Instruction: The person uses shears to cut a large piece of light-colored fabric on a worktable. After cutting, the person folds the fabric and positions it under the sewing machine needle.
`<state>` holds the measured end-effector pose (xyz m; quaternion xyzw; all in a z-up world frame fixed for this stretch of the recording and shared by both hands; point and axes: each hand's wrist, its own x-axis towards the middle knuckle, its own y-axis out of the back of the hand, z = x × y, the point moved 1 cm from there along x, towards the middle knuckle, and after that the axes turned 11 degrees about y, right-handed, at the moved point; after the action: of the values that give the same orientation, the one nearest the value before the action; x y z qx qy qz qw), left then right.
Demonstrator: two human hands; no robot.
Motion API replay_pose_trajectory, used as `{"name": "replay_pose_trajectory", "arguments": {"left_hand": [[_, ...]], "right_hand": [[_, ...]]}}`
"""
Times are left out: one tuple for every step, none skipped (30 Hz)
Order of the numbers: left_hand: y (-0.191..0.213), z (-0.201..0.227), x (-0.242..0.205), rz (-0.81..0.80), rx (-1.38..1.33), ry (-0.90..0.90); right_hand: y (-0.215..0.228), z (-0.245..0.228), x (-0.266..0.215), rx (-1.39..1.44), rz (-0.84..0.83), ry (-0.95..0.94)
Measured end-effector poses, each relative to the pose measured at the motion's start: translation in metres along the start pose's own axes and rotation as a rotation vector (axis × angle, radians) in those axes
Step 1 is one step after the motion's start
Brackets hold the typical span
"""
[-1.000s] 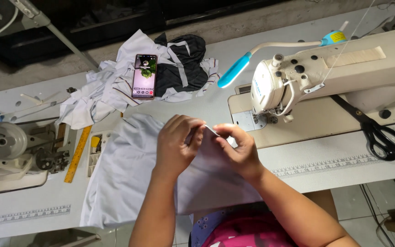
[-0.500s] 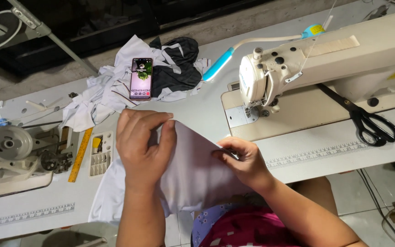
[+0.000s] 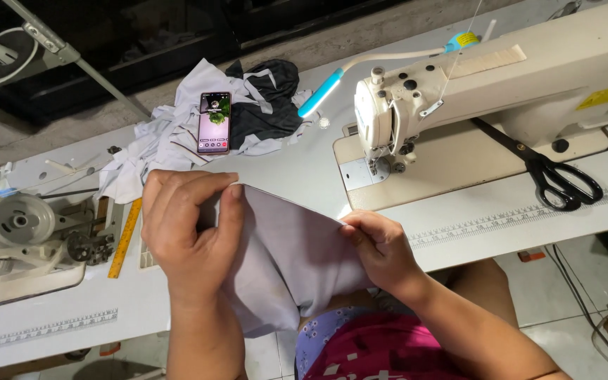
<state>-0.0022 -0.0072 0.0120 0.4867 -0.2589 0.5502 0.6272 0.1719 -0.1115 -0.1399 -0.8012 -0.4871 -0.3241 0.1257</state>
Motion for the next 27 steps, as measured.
{"name": "replay_pose_trajectory", "arguments": {"left_hand": [[0.0,0.001,-0.001,0.005,-0.002,0.005],[0.0,0.002,-0.001,0.01,-0.005,0.009],[0.001,0.002,-0.001,0.01,-0.005,0.009],[0.001,0.003,-0.001,0.014,0.003,0.005],[0.002,0.004,-0.002,0.019,0.011,0.001],[0.003,0.003,-0.001,0.019,0.011,0.001],[0.003,0.002,-0.001,0.033,0.013,-0.015],[0.004,0.002,-0.001,0.045,0.015,-0.03],[0.006,0.001,-0.001,0.044,0.015,-0.03],[0.008,0.0,0.0,0.042,0.024,-0.05],[0.01,-0.001,0.001,0.04,0.033,-0.07],[0.012,0.007,0.002,0.037,0.034,-0.068],[0.014,0.014,0.003,0.011,0.112,-0.033],[0.016,0.021,0.004,-0.014,0.191,0.004],[0.017,0.021,0.004,-0.015,0.194,0.007],[0.018,0.021,0.004,-0.012,0.197,0.003],[0.019,0.021,0.004,-0.009,0.199,0.0],[0.02,0.02,0.004,-0.007,0.2,0.001],[0.02,0.019,0.005,-0.003,0.208,-0.012],[0.021,0.019,0.005,0.001,0.216,-0.023],[0.022,0.019,0.004,0.003,0.217,-0.02],[0.022,0.018,0.005,0.003,0.218,-0.027],[0.022,0.018,0.005,0.003,0.22,-0.033],[0.023,0.018,0.005,0.003,0.221,-0.03],[0.023,0.018,0.005,0.001,0.222,-0.039],[0.023,0.018,0.005,-0.001,0.223,-0.051],[0.023,0.018,0.005,0.0,0.223,-0.05]], "right_hand": [[0.0,-0.002,-0.001,-0.018,0.007,0.004],[0.0,-0.004,-0.002,-0.037,0.015,0.008],[0.0,-0.007,-0.003,-0.038,0.015,0.008],[0.0,-0.009,-0.005,0.018,0.015,-0.013],[-0.001,-0.011,-0.006,0.074,0.015,-0.034],[-0.001,-0.012,-0.007,0.075,0.015,-0.035],[-0.002,-0.013,-0.008,0.086,0.001,-0.037],[-0.002,-0.013,-0.009,0.099,-0.012,-0.039],[-0.002,-0.015,-0.008,0.1,-0.012,-0.041],[-0.003,-0.017,-0.007,0.073,-0.04,0.0],[-0.003,-0.019,-0.006,0.047,-0.069,0.04],[-0.002,-0.022,-0.006,0.049,-0.069,0.037],[-0.001,-0.025,-0.005,0.035,-0.1,0.071],[0.0,-0.029,-0.005,0.023,-0.132,0.105],[0.001,-0.026,-0.007,0.025,-0.134,0.103],[0.001,-0.024,-0.009,0.044,-0.134,0.085],[0.002,-0.022,-0.01,0.063,-0.135,0.068],[0.002,-0.022,-0.011,0.062,-0.137,0.068],[0.002,-0.022,-0.011,0.077,-0.132,0.066],[0.002,-0.022,-0.011,0.093,-0.129,0.063],[0.003,-0.023,-0.011,0.093,-0.132,0.063],[0.003,-0.023,-0.011,0.069,-0.14,0.077],[0.004,-0.023,-0.011,0.046,-0.148,0.091],[0.004,-0.023,-0.011,0.047,-0.15,0.089],[0.004,-0.024,-0.011,0.047,-0.143,0.098],[0.004,-0.024,-0.01,0.046,-0.134,0.109],[0.004,-0.024,-0.012,0.045,-0.135,0.11]]}}
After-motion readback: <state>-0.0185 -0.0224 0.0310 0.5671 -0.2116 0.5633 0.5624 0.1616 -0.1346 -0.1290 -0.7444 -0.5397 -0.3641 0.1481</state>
